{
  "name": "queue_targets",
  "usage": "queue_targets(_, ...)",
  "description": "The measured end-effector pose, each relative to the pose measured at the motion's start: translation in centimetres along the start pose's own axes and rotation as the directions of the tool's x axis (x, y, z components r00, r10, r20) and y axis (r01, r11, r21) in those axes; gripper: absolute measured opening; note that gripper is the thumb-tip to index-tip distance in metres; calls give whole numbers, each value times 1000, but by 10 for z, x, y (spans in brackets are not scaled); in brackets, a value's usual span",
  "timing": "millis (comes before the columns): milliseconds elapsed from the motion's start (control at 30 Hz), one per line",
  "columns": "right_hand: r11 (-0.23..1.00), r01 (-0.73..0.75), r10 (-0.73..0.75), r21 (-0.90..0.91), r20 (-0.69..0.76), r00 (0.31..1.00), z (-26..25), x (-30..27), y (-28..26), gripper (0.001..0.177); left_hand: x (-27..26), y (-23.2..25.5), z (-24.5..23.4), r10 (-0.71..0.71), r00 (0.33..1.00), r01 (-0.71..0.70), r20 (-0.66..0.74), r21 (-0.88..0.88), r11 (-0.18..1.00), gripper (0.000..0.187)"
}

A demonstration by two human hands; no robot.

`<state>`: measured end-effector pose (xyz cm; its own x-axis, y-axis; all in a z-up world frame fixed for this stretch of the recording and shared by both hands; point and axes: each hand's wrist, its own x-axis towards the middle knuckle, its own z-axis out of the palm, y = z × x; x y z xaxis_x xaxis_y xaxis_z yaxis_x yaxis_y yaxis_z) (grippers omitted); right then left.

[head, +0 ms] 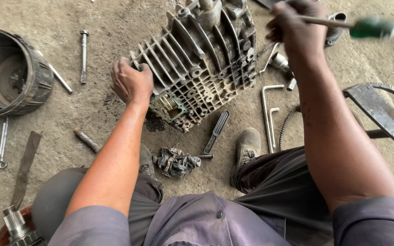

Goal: The person cleans a large metal engine component by scraping it with a metal tool and wiping it with their hands.

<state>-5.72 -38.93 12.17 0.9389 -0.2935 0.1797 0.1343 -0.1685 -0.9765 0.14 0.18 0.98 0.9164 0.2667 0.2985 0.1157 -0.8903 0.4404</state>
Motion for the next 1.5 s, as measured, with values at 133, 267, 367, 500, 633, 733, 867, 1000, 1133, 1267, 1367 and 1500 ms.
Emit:
queue_targets(133,959,271,-258,86,-138,956,-17,22,38,16,2,21,-15,-348,890,352,295,42,935,52)
queue_targets(267,948,19,-78,-319,-174,982,1,20,72,26,-13,26,-19,-402,848,409,345,56,911,62)
queue_targets(367,887,-119,41,-446,-179,983,19,7,77,29,-30,23,-12,-347,904,343,250,58,937,70)
queue_targets(500,837,-37,-17,-547,-93,996,24,13,79,31,-48,14,-7,-257,953,255,161,37,966,64)
queue_targets(633,848,-106,17,-519,-174,985,26,15,97,25,-51,10,-9,-208,968,216,139,-44,975,49)
queue_targets(733,879,-97,1,-467,-203,979,28,26,106,25,-40,14,-13,-314,907,365,280,-153,919,37)
queue_targets(867,886,-110,13,-451,-214,977,30,26,102,21,-27,17,-19,-373,862,463,343,-237,854,27)
queue_targets(1000,927,-67,-21,-368,-231,973,28,29,112,21,2,10,-10,-314,880,410,357,-233,882,28)
queue_targets(1133,891,-79,-75,-448,-317,945,26,27,130,17,51,-8,12,-109,922,196,371,-205,959,44)
queue_targets(1267,871,-116,-20,-478,-269,963,45,17,121,22,74,-13,16,-10,931,69,364,-150,986,64)
queue_targets(1367,874,-182,56,-451,-279,959,54,15,95,22,67,3,15,136,971,-123,196,-78,989,69)
queue_targets(1500,842,-268,162,-469,-255,953,56,19,66,30,36,56,5,354,932,-338,77,-163,927,83)
